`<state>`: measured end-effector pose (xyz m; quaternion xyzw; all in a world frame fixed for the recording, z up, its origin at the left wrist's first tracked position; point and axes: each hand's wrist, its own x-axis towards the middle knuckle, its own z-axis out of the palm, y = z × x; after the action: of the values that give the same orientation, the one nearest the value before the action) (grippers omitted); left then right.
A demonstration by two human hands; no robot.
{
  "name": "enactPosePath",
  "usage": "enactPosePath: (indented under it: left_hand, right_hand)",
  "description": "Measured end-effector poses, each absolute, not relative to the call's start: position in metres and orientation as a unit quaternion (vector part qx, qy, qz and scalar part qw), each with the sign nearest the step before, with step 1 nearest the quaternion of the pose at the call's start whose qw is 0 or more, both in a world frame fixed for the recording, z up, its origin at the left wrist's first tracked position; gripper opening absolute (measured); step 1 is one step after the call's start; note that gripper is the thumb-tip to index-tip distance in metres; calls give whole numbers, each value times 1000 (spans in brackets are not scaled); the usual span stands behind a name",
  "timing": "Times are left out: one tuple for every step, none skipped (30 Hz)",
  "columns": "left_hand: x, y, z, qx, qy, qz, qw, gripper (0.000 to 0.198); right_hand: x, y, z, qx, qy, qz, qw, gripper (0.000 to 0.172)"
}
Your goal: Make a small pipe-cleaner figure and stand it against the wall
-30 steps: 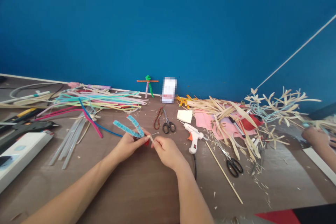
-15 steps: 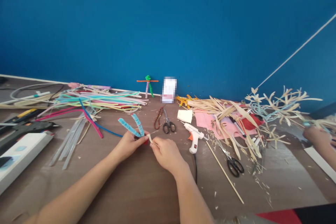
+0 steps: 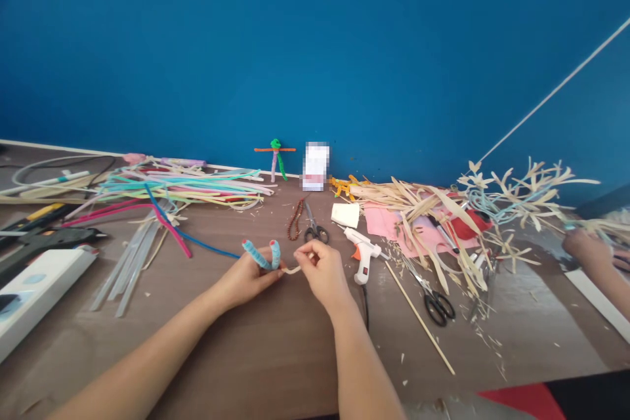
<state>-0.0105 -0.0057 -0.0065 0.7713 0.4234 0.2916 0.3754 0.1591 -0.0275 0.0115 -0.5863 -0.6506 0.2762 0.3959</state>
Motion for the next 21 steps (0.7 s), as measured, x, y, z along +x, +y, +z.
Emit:
enactPosePath:
  left_hand:
    - [-10, -6, -7, 769, 422, 289, 384, 13]
    - [-10, -6, -7, 766, 422, 288, 390, 13]
    - [-11, -6, -8, 762, 424, 290, 394, 14]
    - [-11, -5, -9, 756, 429, 294, 399, 14]
    - [-12, -4, -10, 747, 433, 298, 406, 14]
    - [-12, -3, -11, 736, 438, 303, 418, 15]
    - [-12, -1, -12, 722, 442, 309, 433, 15]
    - [-13, 0, -12, 706, 446, 315, 451, 16]
    - [-13, 1, -12, 690, 447, 322, 470, 17]
    - [-14, 2, -12, 674, 446, 329, 488, 18]
    - [-14, 2, -12, 659, 444, 337, 505, 19]
    - [-14, 3, -11, 645, 442, 345, 519, 20]
    - [-14, 3, -10, 633, 440, 352, 531, 20]
    - [-14, 3, -8, 621, 441, 358, 540, 20]
    - [-15, 3, -7, 610, 443, 361, 548, 21]
    - [-15, 3, -6, 602, 446, 362, 555, 21]
    - [-15, 3, -4, 596, 447, 362, 560, 22]
    - [-15, 2, -3, 592, 446, 362, 566, 22]
    - [-15, 2, -2, 588, 445, 361, 571, 23]
    - [-15, 2, -2, 584, 444, 361, 576, 23]
    - [-15, 2, -2, 579, 443, 360, 582, 24]
  right_hand:
    - [161, -27, 11, -580, -642, 296, 405, 17]
    - [162, -26, 12, -572, -636, 314, 412, 17]
    - [162, -26, 12, -563, -632, 334, 414, 17]
    - [162, -27, 13, -554, -632, 353, 411, 17]
    - [162, -28, 14, -545, -634, 373, 403, 17]
    - [161, -29, 15, -535, -639, 390, 391, 17]
    - [160, -30, 16, -527, -646, 403, 377, 17]
    - [159, -32, 17, -520, -656, 409, 363, 17]
    - [157, -33, 18, -512, -670, 408, 349, 17]
    - [156, -34, 19, -506, -685, 401, 338, 17]
    - [154, -35, 19, -503, -698, 388, 330, 18]
    - [152, -36, 20, -503, -709, 372, 325, 18]
    - [150, -36, 21, -507, -716, 357, 321, 19]
    - [149, -36, 21, -513, -719, 343, 319, 19]
    - [148, -36, 20, -522, -719, 329, 319, 19]
    - [147, -36, 20, -533, -717, 316, 319, 17]
    - [146, -35, 19, -542, -715, 304, 320, 16]
    - [146, -35, 18, -549, -713, 294, 321, 14]
    - [146, -35, 16, -555, -712, 284, 323, 13]
    - [145, -34, 15, -560, -712, 275, 323, 12]
    - [145, -34, 15, -564, -712, 267, 322, 12]
